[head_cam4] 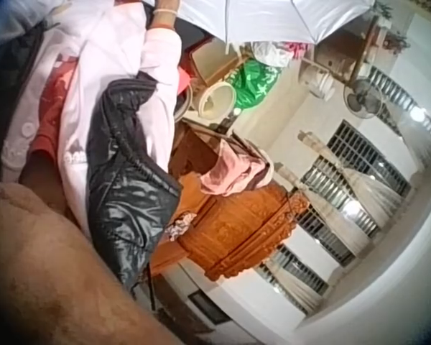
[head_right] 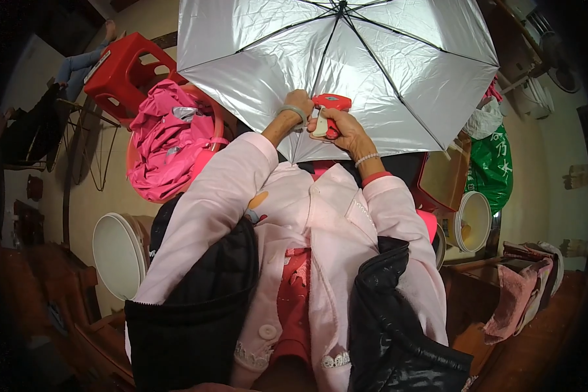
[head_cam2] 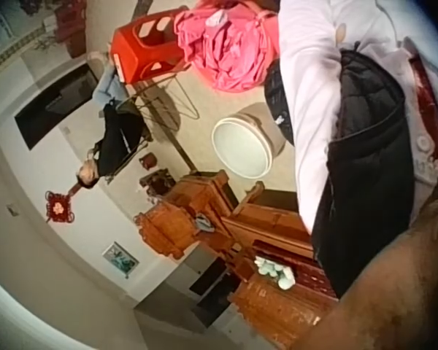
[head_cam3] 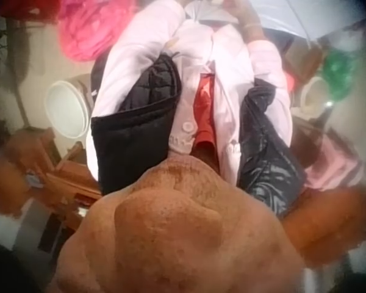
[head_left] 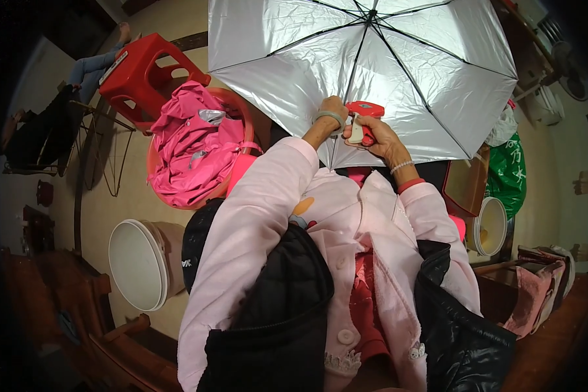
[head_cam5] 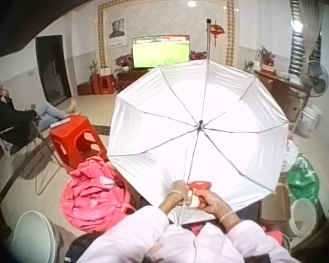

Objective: Assembling fabric covers onto umbrella frames and folding the finished product.

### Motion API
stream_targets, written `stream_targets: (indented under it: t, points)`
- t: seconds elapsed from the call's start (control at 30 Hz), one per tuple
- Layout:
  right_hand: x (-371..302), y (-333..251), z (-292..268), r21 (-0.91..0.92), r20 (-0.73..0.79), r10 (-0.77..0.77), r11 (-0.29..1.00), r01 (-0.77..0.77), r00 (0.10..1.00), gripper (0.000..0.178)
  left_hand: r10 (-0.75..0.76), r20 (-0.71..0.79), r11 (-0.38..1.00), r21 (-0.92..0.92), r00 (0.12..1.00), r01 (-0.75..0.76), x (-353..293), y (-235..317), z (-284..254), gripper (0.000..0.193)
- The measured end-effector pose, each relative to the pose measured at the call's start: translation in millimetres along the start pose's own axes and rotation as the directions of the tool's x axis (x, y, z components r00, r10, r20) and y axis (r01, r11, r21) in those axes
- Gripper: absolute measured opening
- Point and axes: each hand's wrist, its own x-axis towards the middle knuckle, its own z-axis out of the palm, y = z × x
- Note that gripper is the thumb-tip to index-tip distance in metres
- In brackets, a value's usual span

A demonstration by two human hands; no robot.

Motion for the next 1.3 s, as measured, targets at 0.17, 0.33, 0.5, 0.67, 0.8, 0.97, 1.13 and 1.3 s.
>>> stream_targets:
  t: [0.17, 0.33, 0.5, 0.67, 0.8, 0.97, 1.13, 1.3]
  points:
    - [0.2, -0.1, -2.2, -0.008, 0.019, -0.021, 1.000, 0.021, 1.000, 0.023, 0.013, -0.005, 1.000, 0.011, 1.000, -0.012, -1.5, 3.3, -1.0, 0.023]
    - [-4.0, 0.3, 6.3, -0.006, -0.014, -0.033, 0.999, 0.033, 0.999, 0.028, -0.043, 0.026, 0.999, -0.016, 0.999, 0.044, 1.5, -0.6, 2.3, 0.019]
    - [-4.0, -0.2, 6.7, -0.002, -0.014, -0.033, 0.999, 0.033, 0.999, 0.028, -0.067, 0.041, 0.997, -0.036, 0.997, 0.069, 3.8, -0.8, 2.6, 0.020]
    - [-1.4, -0.6, 1.3, -0.005, 0.002, -0.028, 1.000, 0.028, 1.000, 0.024, -0.065, 0.042, 0.997, -0.040, 0.997, 0.067, 3.0, 2.3, 0.8, 0.021]
    - [-4.1, -0.4, 7.0, -0.009, -0.029, -0.035, 0.999, 0.034, 0.999, 0.028, -0.043, 0.034, 0.999, -0.005, 0.998, 0.043, 1.7, 1.2, 0.4, 0.020]
    - [-2.4, 0.2, 6.1, 0.002, -0.003, -0.028, 1.000, 0.028, 1.000, 0.028, 0.017, -0.035, 1.000, 0.019, 0.999, -0.017, 3.3, -5.1, 5.7, 0.022]
    - [-1.4, 0.1, 3.0, -0.006, -0.008, -0.028, 1.000, 0.028, 1.000, 0.026, -0.001, -0.029, 1.000, 0.007, 1.000, 0.001, 3.7, -3.4, 7.0, 0.023]
    - [0.7, 0.3, -0.4, -0.009, -0.004, -0.015, 1.000, 0.015, 1.000, 0.023, -0.003, -0.038, 1.000, 0.015, 0.999, 0.003, 3.2, -2.6, 7.1, 0.022]
